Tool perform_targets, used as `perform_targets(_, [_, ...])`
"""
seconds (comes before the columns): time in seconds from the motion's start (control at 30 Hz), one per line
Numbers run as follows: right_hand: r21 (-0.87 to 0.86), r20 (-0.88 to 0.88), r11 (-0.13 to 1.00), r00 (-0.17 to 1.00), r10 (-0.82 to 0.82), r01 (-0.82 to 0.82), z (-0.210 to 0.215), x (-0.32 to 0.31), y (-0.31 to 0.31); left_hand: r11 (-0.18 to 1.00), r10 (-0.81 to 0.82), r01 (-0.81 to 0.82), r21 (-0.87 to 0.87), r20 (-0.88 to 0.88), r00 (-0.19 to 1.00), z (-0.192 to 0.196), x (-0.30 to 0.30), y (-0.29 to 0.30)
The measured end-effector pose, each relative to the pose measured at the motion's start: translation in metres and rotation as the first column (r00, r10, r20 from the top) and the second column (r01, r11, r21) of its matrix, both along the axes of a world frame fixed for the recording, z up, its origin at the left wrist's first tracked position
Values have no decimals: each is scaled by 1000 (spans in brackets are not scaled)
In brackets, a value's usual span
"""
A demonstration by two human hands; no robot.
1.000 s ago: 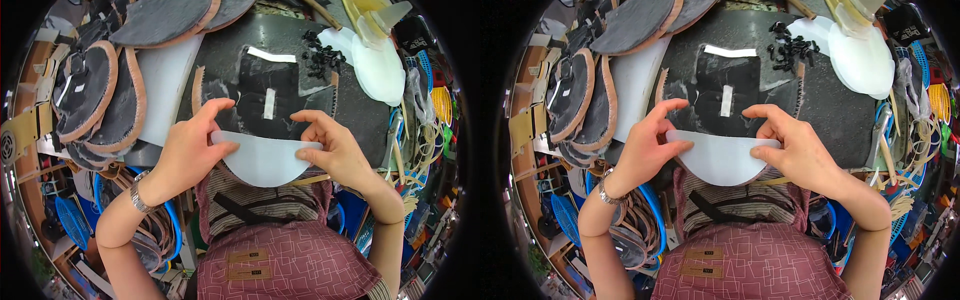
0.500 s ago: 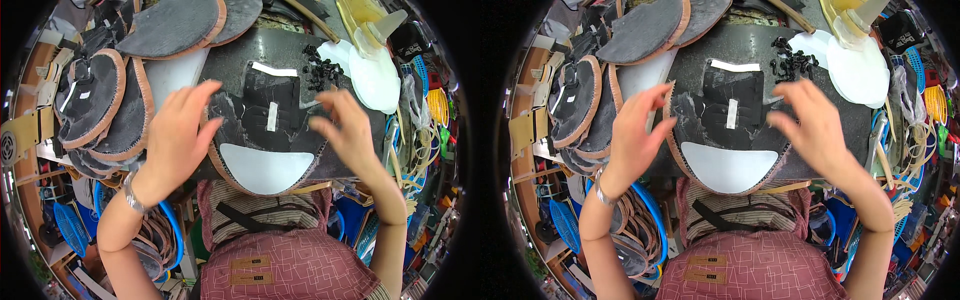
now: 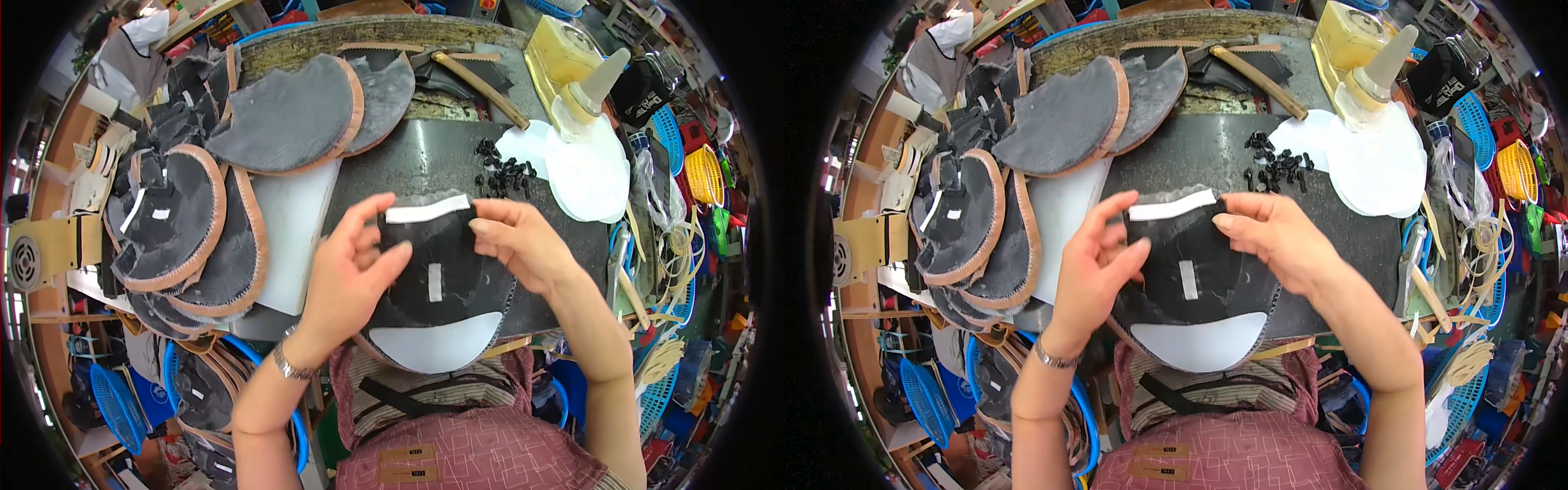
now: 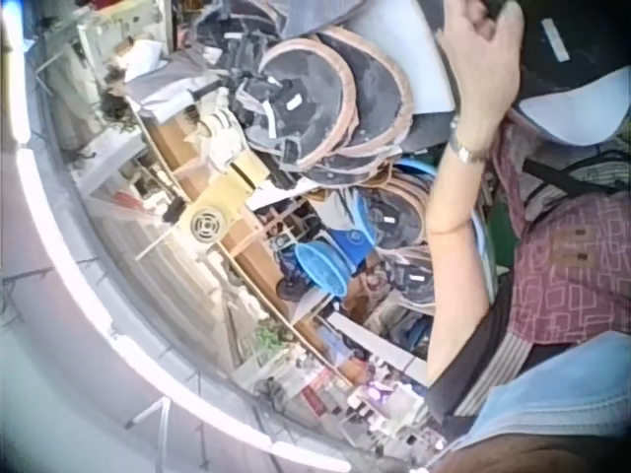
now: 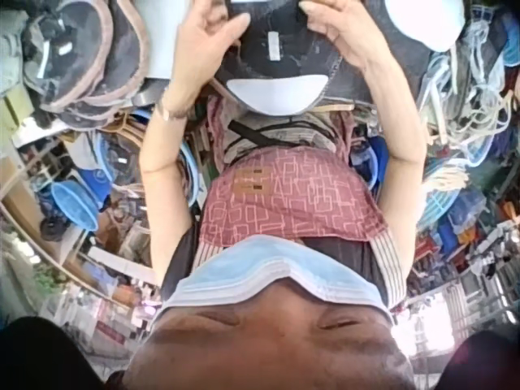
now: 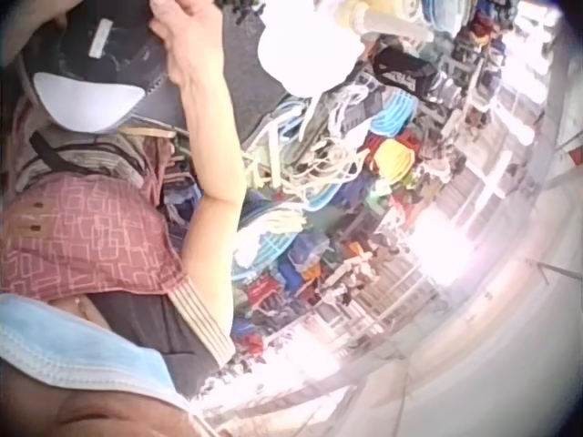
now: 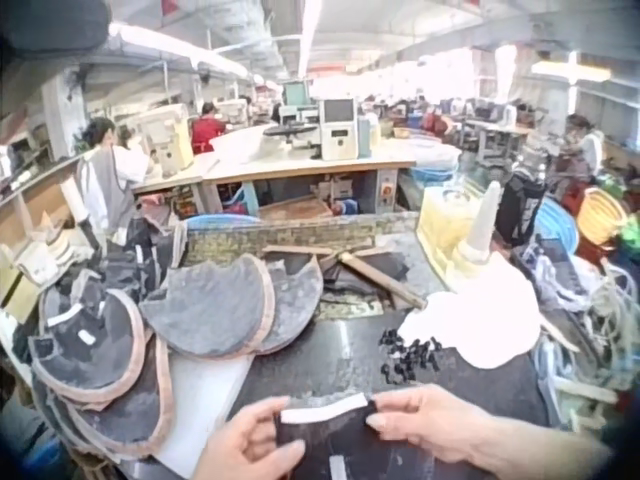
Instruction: The person assembles shoe parts by hand, using a hammer to secure components and attaching elastic bands and white plastic pieces to the shoe uppers. The person repeatedly picks up parts, aligns them, and hammers them into place on a workbench in a factory setting.
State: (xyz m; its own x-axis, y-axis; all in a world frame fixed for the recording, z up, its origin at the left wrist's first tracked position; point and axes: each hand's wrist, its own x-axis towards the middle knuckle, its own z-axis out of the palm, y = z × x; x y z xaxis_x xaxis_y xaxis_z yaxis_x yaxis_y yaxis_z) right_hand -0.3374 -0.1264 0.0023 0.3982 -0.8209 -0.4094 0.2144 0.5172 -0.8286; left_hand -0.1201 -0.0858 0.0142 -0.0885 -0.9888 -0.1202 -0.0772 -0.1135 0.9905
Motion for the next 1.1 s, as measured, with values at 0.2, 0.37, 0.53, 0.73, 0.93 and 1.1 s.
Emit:
perform_targets(0.2, [29,293,997,953,-72,66,-5,-3,28,992,-16,-10,-129,-195,981,9,6,33])
perform_targets(0.37, [-2,296,999,955,-34,37,11,1,39,946,-87,41,-323,-132,987,16,5,43])
perform_targets(0.53, [-164,-285,967,948,142,-194,18,-3,41,917,0,11,-398,29,1000,-1,5,47])
perform_targets(0.73, [-356,-378,915,925,47,-192,-9,-4,46,972,-70,64,-224,-16,997,-14,10,36])
perform_targets(0.93, [-566,-820,283,495,-288,-774,11,0,16,937,306,-272,-219,141,942,-19,-3,27])
perform_targets(1.1, [-572,-578,-245,597,-557,-783,-29,9,2,945,95,120,-304,608,788,-47,9,3])
